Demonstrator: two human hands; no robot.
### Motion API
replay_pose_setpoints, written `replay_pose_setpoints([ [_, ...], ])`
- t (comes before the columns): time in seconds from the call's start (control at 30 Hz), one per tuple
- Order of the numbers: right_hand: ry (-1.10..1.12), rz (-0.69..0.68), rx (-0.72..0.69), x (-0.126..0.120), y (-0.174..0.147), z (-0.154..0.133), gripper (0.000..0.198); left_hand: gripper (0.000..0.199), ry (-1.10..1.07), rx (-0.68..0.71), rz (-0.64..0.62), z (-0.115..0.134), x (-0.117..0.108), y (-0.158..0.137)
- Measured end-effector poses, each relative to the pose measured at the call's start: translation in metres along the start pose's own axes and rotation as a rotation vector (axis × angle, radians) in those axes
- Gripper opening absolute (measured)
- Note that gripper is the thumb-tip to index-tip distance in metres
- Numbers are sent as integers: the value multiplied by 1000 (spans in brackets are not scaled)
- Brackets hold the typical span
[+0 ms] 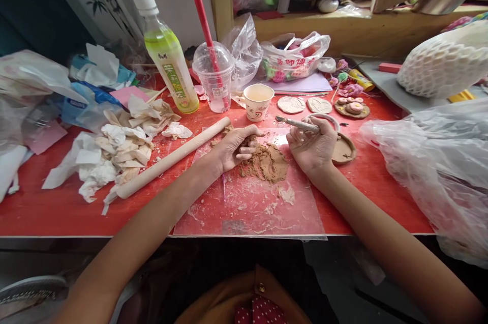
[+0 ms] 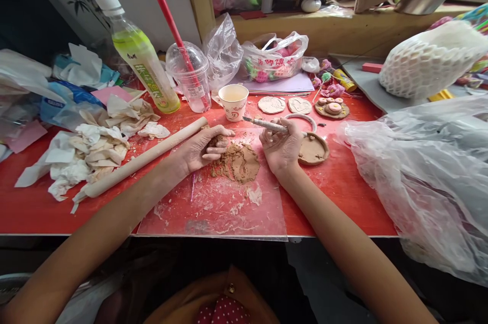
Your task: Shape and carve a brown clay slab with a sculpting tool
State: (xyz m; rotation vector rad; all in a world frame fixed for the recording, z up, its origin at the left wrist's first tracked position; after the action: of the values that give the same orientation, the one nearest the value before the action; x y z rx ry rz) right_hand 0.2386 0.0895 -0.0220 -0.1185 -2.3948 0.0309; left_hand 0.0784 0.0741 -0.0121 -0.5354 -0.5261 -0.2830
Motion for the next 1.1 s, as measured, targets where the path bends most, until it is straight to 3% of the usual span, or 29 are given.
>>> replay_pose_setpoints([
  [0.23, -28, -11, -14, 1, -1, -1, 22, 12, -19, 84, 43, -1, -2, 4],
  [0.33, -67, -27, -26, 1, -1, -2, 24, 5, -28, 81, 16, -1, -1, 3],
  [0.63, -46, 14, -4, 1, -1, -1, 21, 18, 66, 145, -103, 3, 10, -12],
  [0.77, -56, -6, -10, 1, -1, -1, 21, 17, 95, 244, -81, 6, 14, -16],
  [1.0, -54, -10, -12, -4, 2, 0, 20, 10, -199, 140, 47, 6, -3, 0],
  [1.1, -62, 0, -12, -4, 3, 0, 19, 13, -204, 171, 89, 8, -8, 4],
])
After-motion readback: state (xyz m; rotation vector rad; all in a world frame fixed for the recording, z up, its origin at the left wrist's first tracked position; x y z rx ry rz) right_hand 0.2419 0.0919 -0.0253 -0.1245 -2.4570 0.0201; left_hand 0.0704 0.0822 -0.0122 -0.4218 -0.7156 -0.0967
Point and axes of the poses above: each hand's wrist, its own y-axis towards the middle knuckle, its own x-axis out of the palm, z = x × y, the point moved 4 cm from there along y, towards the middle knuckle, and after that the axes turned 6 degrees about -y, right-handed, at the moved point
